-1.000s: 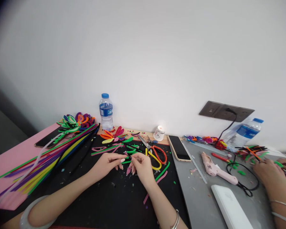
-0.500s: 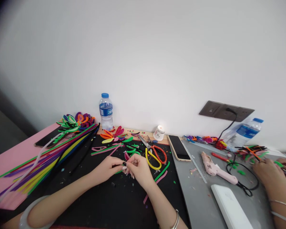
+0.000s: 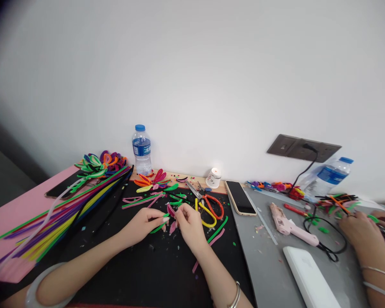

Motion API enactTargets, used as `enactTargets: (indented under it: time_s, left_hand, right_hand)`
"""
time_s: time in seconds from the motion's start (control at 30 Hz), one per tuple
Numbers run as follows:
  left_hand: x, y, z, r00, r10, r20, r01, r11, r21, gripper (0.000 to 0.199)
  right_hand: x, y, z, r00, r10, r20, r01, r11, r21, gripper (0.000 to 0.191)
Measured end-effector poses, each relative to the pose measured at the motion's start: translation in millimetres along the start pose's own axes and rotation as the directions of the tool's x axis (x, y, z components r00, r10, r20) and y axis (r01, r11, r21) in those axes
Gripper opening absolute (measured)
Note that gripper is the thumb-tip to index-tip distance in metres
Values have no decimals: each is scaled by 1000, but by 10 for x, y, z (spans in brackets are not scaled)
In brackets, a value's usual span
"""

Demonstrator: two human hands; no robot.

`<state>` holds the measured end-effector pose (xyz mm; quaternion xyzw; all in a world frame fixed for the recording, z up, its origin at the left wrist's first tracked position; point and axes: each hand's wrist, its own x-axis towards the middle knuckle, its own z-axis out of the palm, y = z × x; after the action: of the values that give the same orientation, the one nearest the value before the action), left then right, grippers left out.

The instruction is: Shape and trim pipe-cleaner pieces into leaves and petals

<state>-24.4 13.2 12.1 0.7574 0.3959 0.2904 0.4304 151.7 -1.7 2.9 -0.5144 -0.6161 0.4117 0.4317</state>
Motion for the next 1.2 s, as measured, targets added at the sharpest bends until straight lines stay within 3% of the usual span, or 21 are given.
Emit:
enactTargets:
  time_s: [0.2,0.33,0.57,0.77,0.87,0.97,1.07,1.2]
  left_hand:
    - [-16,-4,41,990,135,-38,-126,974,191,32]
    - [-22,-19,64,988,156,11,-156,972,174,30]
    - [-11,28,51,994,36,105,-31,998,-48,26]
    - [-10,58,39,971,-35,238,95,964,-248,27]
    - [-9,31,50,968,-56,245,128,948,-292,28]
    - [-5,-2,60,984,-29,175,67,974,-216,31]
    - [-8,-24,65,995,53,81,-52,999,-17,34]
    - [-36,-49,67,982,180,48,-187,953,240,31]
  right_hand:
    - [-46,-32,55,991,-49,125,76,971,-228,38]
    - [-43,-1,66,987,-39,155,78,963,-258,34]
    - [-31,-37,31,979,-50,196,97,966,-239,32]
    - [-44,-53,24,976,-46,215,80,985,-153,33]
    - [-47,-47,16,973,-71,218,98,989,-114,35]
    - [-37,-30,12,982,-75,175,93,991,-100,40]
    - [-25,-15,26,995,-18,100,31,992,-126,43]
    - [-42,-22,81,999,-10,49,22,970,-244,38]
